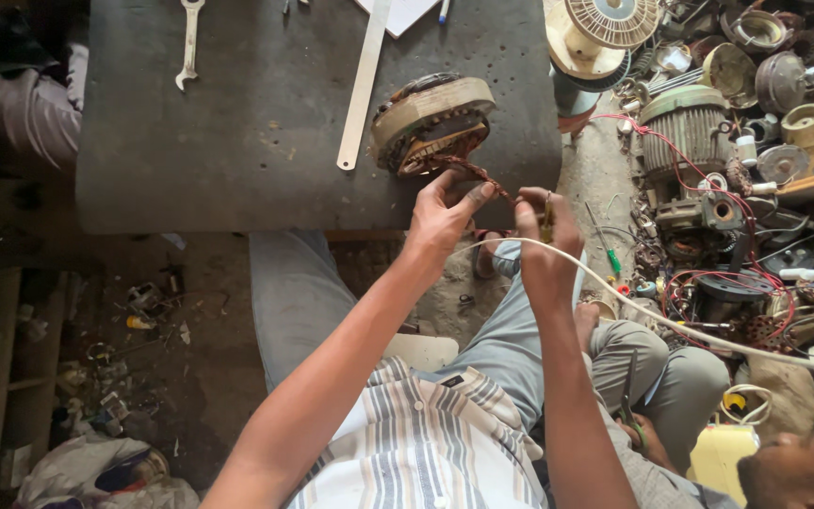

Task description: The person is repairing an electrical motor stator by hand. They use a small tool to adjust and secure copper windings within the stator slots while holding the component steady on a workbench.

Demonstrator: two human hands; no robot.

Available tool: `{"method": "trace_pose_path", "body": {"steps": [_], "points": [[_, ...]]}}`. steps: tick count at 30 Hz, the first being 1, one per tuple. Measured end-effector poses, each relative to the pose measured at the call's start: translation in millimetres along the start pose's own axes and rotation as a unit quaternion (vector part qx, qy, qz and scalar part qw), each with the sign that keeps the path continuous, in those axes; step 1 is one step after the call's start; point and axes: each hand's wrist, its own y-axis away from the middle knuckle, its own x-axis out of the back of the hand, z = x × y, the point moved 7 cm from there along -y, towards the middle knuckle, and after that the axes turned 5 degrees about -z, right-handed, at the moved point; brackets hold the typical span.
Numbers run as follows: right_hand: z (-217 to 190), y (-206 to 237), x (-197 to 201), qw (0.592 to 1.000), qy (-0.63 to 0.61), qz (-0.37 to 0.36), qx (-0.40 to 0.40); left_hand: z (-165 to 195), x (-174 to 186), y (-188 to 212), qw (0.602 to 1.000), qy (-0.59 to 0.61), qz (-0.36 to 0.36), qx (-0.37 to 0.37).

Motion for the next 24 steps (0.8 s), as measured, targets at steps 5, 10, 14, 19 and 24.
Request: {"method": "trace_pose_path", "body": {"steps": [5,10,14,19,24], "points": [[-48.3,3.3,-9.5,0.953,0.200,-0.014,0.229,5.6,-0.6,2.7,1.000,0.005,-0.003,0.008],[-54.5,-2.4,-15.0,0.946,0.228,0.011,0.231,17.9,1.0,7.4,1.000,-0.030,0.006,0.005],[-48.7,-4.3,-15.1,0.961,0.185,0.010,0.206,24.8,3.4,12.3,0.998,-0.054,0.014,-0.002],[-16.3,-15.5,-17.0,0.993,0.099,0.015,0.058,21.0,5.3,8.8,0.999,-0.035,0.016,0.006],[26.0,-34.3,-26.0,0.990,-0.078,-0.064,-0.098,15.7,5.7,5.7,0.999,-0.043,0.014,-0.027]]}}
